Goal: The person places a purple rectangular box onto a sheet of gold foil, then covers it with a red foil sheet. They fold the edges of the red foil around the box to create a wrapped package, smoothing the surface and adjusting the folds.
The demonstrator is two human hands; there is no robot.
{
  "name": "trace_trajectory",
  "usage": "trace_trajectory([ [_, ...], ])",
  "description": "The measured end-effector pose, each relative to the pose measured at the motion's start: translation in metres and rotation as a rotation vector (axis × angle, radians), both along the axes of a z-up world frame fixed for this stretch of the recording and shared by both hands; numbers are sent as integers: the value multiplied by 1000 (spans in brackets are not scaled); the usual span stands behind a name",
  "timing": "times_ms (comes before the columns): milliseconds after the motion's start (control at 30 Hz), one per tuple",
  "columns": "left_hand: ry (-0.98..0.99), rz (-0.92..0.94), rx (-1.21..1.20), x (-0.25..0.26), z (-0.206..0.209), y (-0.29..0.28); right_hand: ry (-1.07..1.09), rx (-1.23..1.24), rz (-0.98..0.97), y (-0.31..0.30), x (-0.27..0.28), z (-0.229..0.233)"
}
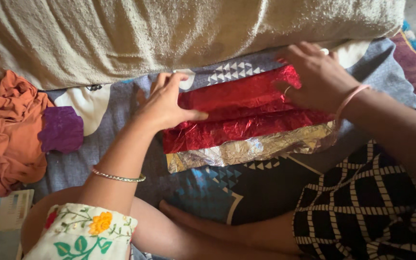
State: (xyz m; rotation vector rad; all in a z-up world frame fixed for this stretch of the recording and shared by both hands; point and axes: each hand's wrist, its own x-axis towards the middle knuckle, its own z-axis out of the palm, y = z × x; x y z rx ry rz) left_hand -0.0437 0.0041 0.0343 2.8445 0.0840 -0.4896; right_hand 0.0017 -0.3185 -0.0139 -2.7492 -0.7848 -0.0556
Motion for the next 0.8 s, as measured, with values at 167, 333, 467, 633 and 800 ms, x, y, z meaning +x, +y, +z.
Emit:
trace_trajectory([
  [167,-98,-145,-134,0,-21,-14,-42,-152,152,31,-14,-4],
  [333,-93,-181,-1,1,-34,-15,-97,-148,154,42,-20,-10],
  [467,-10,-180,97,3,-31,-14,38,-282,64,37,-12,-8],
  [633,-121,-238,116,7,-27,-13,25,-330,51,34,1,-8],
  [800,-267,-302,113,10,-35,-18,-62,-286,100,32,9,-12],
])
